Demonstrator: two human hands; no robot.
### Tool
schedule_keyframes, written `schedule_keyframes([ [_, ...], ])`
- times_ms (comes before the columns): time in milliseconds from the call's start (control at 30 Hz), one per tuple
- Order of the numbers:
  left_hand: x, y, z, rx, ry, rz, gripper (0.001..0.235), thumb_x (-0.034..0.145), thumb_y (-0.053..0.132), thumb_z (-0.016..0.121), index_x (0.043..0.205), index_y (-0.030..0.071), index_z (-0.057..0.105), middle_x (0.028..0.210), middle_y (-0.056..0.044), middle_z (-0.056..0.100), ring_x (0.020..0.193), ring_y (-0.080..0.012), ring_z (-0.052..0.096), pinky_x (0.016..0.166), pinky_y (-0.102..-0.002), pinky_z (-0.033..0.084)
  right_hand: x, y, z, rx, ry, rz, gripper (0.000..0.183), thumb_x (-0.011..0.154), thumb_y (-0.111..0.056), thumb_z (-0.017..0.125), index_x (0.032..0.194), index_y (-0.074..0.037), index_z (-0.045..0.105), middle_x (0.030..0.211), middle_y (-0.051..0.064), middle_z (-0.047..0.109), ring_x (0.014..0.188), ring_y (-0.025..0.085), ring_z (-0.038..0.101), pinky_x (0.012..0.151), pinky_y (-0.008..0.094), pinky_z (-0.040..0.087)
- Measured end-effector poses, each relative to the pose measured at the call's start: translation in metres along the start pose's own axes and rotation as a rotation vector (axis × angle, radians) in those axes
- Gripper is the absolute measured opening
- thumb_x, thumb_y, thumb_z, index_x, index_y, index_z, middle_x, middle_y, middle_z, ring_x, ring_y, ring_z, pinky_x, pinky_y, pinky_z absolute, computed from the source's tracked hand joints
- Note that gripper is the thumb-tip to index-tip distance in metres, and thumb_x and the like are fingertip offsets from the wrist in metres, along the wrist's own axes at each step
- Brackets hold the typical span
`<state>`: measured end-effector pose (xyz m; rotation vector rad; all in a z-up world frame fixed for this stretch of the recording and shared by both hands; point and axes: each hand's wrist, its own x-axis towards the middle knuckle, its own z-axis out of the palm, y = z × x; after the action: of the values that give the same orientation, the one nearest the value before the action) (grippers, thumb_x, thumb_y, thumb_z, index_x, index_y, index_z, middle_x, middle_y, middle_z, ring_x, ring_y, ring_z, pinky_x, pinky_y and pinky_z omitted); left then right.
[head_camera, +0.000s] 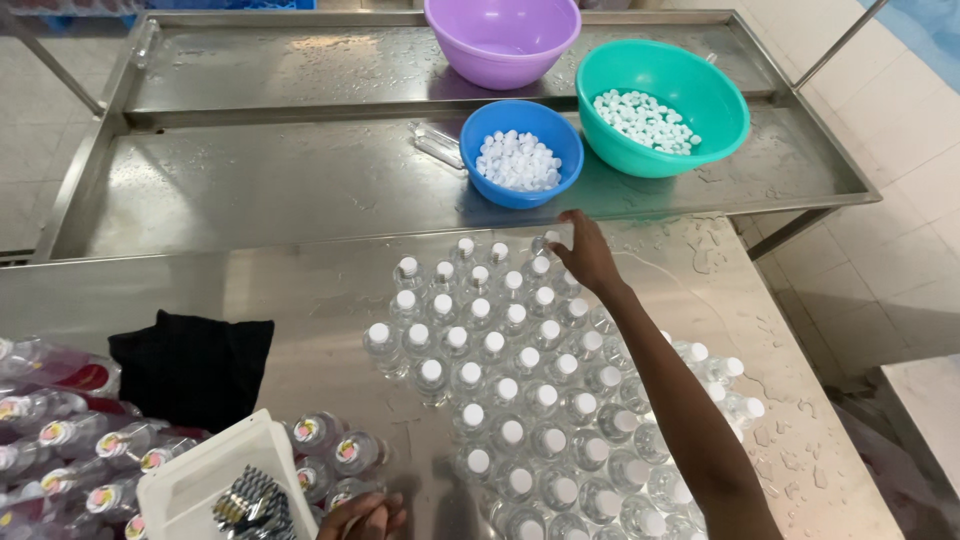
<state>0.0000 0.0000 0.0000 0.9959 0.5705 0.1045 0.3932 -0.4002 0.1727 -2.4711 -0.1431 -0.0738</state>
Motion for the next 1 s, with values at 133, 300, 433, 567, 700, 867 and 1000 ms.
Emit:
schedule_keyframes([
  [133, -0.036, 0.121, 0.103, -0.002, 0.280, -0.199, 0.023, 0.098, -0.004, 0.071, 0.118, -0.015, 0.072, 0.109, -0.039, 0.081, 0.098, -0.0461, 0.079, 0.086, -0.047, 0.061, -0.063, -0.076, 0.020, 0.294, -0.038, -0.047, 0.028, 0.099, -0.022, 0.080, 0.120, -0.010, 0.067, 0.121, 0.009, 0.074, 0.113, 0.025, 0.071, 0.091, 0.040, 0.061],
  [300, -0.031, 0.156, 0.144, -0.138, 0.166, -0.216, 0.040, 0.099, 0.008, 0.069, 0.133, -0.010, 0.075, 0.123, -0.023, 0.078, 0.116, -0.0367, 0.075, 0.106, -0.055, 0.061, -0.173, -0.200, 0.025, 0.540, -0.574, 0.270, 0.017, 0.099, -0.013, 0.073, 0.116, -0.011, 0.071, 0.122, 0.009, 0.078, 0.114, 0.025, 0.079, 0.100, 0.038, 0.070],
  [433, -0.043, 0.176, 0.167, -0.135, 0.147, -0.280, 0.046, 0.095, 0.006, 0.070, 0.137, -0.013, 0.074, 0.135, -0.026, 0.078, 0.121, -0.0377, 0.074, 0.112, -0.049, 0.060, -0.214, -0.220, 0.050, 0.830, -0.511, 0.060, 0.036, 0.085, -0.017, 0.093, 0.116, -0.013, 0.074, 0.107, 0.003, 0.074, 0.099, 0.019, 0.075, 0.091, 0.035, 0.065],
  [567, -0.053, 0.186, 0.170, -0.039, 0.096, -0.297, 0.044, 0.093, 0.010, 0.073, 0.134, -0.005, 0.079, 0.146, -0.018, 0.079, 0.137, -0.0308, 0.073, 0.118, -0.051, 0.060, -0.224, -0.229, 0.058, 0.992, -0.402, 0.196, 0.027, 0.083, -0.001, 0.093, 0.104, -0.005, 0.077, 0.086, 0.010, 0.078, 0.080, 0.021, 0.077, 0.080, 0.037, 0.072],
  [700, -0.052, 0.185, 0.160, -0.050, 0.058, -0.362, 0.044, 0.098, 0.007, 0.069, 0.139, -0.008, 0.077, 0.132, -0.025, 0.083, 0.129, -0.0332, 0.076, 0.113, -0.049, 0.060, -0.224, -0.229, 0.057, 0.971, -0.321, 0.222, 0.025, 0.083, 0.004, 0.092, 0.102, -0.001, 0.078, 0.084, 0.014, 0.082, 0.080, 0.024, 0.083, 0.081, 0.037, 0.074],
  [867, -0.013, 0.105, 0.082, -0.095, -0.094, -0.269, 0.070, 0.087, 0.004, 0.069, 0.155, -0.011, 0.059, 0.165, -0.023, 0.062, 0.148, -0.0361, 0.060, 0.107, -0.054, 0.056, -0.195, -0.194, 0.052, 0.947, -0.221, 0.212, 0.018, 0.086, -0.001, 0.089, 0.102, 0.000, 0.081, 0.091, 0.016, 0.087, 0.087, 0.027, 0.088, 0.084, 0.042, 0.075],
  [1000, 0.001, 0.108, 0.019, -0.045, -0.105, -0.379, 0.072, 0.088, 0.004, 0.063, 0.158, -0.011, 0.052, 0.174, -0.018, 0.052, 0.155, -0.0386, 0.053, 0.112, -0.058, 0.055, -0.128, -0.136, 0.037, 0.712, -0.053, 0.329, 0.017, 0.093, -0.004, 0.085, 0.109, -0.003, 0.082, 0.100, 0.013, 0.090, 0.087, 0.022, 0.087, 0.082, 0.033, 0.074],
])
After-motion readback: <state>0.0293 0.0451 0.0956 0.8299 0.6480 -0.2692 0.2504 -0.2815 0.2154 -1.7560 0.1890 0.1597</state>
